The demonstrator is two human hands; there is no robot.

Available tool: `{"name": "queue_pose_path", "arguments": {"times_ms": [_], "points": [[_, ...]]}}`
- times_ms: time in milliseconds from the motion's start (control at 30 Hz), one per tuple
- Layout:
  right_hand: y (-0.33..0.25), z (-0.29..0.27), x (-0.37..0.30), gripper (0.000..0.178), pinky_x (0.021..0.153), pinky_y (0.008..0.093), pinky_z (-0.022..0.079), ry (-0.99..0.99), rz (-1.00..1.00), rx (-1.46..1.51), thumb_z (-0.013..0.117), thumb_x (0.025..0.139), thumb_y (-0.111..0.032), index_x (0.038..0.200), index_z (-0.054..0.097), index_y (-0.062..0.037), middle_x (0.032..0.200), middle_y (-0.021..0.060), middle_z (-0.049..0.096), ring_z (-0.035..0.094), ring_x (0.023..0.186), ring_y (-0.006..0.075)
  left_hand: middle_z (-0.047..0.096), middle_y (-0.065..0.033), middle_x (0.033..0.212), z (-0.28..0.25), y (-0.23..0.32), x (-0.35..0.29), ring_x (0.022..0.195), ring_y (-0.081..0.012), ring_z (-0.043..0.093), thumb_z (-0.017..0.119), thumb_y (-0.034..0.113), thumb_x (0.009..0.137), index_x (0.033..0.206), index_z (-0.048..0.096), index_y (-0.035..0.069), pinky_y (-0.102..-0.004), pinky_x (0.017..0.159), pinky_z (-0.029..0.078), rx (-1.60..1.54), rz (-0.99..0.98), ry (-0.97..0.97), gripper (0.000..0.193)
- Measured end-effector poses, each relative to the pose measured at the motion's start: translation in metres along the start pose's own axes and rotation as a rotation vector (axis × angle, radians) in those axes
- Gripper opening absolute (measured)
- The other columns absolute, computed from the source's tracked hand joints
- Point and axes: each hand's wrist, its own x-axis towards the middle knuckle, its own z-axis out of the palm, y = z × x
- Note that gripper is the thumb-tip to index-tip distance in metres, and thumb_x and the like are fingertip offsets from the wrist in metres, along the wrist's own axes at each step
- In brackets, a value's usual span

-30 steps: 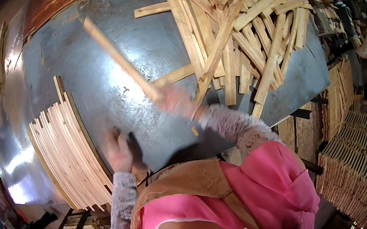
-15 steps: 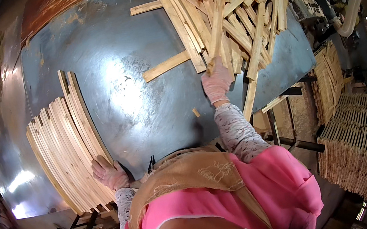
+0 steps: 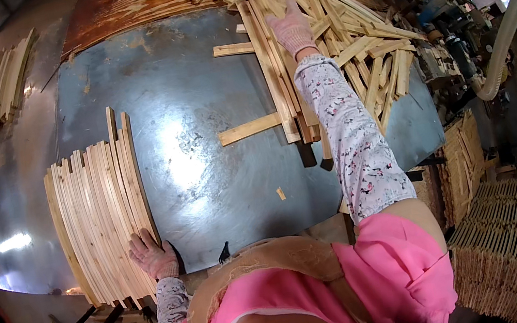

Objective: The person sorts and stacks thin wooden slats on a metal table. They pick up individual slats from a pile, align them, and place them into a neat stack. The person occasionally moves the stack to a different location on the table.

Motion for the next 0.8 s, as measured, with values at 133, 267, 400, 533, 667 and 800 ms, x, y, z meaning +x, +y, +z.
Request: {"name": "queue_pose_path", "arguments": {"times_ms": [133,267,400,533,667,800], "points": [[0.093,0.003,-0.05,0.086,0.11,0.0532,0.051,-0.151,0.023,-0.274,0.08,0.09,-0.043,0.156,0.042,-0.0015,0.14,0.0361,0.063,0.061,0.133,0.0482,0.026,-0.0213,0.177,0.003,0.007,-0.001,0.164,-0.0407,0.021,0.072,0.04,0.094,0.169,0.036,0.011,-0.0545,0.135,0.014,-0.025,-0.047,0.007,0.088],[0.229,-0.005,-0.173,0.083,0.107,0.05,0.053,0.042,0.024,-0.559,0.081,0.089,-0.047,0.152,0.049,-0.0044,0.128,0.0296,0.07,0.067,0.122,0.0457,0.029,-0.0251,0.175,-0.023,0.073,-0.004,0.161,-0.0408,0.029,0.074,0.041,0.094,0.166,0.04,0.003,-0.0507,0.133,0.022,-0.143,-0.118,0.039,0.088],[0.265,-0.048,-0.213,0.087,0.102,0.0496,0.056,-0.2,0.25,-0.313,0.079,0.089,-0.052,0.158,0.048,-0.0087,0.122,0.0288,0.073,0.07,0.114,0.046,0.06,-0.0276,0.149,-0.01,0.188,-0.004,0.136,-0.0429,0.059,0.071,0.025,0.1,0.149,0.058,-0.003,-0.0477,0.119,0.045,-0.73,0.147,0.096,0.058],[0.239,-0.081,-0.247,0.072,0.103,0.0478,0.057,-0.315,0.297,0.004,0.077,0.091,-0.048,0.15,0.061,-0.01,0.122,0.0278,0.075,0.072,0.112,0.0443,0.066,-0.0251,0.145,-0.037,0.356,-0.004,0.134,-0.0332,0.063,0.062,0.036,0.107,0.148,0.061,-0.001,-0.0399,0.113,0.048,-1.039,0.336,-0.336,0.056],[0.24,-0.085,-0.244,0.067,0.108,0.0494,0.053,-0.424,0.028,0.145,0.074,0.095,-0.043,0.148,0.062,-0.0049,0.128,0.026,0.072,0.066,0.124,0.0447,0.071,-0.0187,0.119,-0.026,0.459,-0.002,0.105,-0.0277,0.069,0.068,0.041,0.105,0.13,0.063,-0.004,-0.0369,0.095,0.057,-1.628,0.057,-0.862,0.051],[0.309,-0.09,-0.163,0.061,0.098,0.0532,0.054,0.035,-0.141,-0.462,0.076,0.092,-0.038,0.144,0.062,-0.0091,0.118,0.0197,0.071,0.065,0.115,0.0412,0.062,-0.0027,0.075,-0.027,0.441,0.008,0.061,-0.013,0.058,0.074,0.039,0.102,0.099,0.063,0.009,-0.0324,0.054,0.051,-1.628,-0.158,-0.627,0.032]]}}
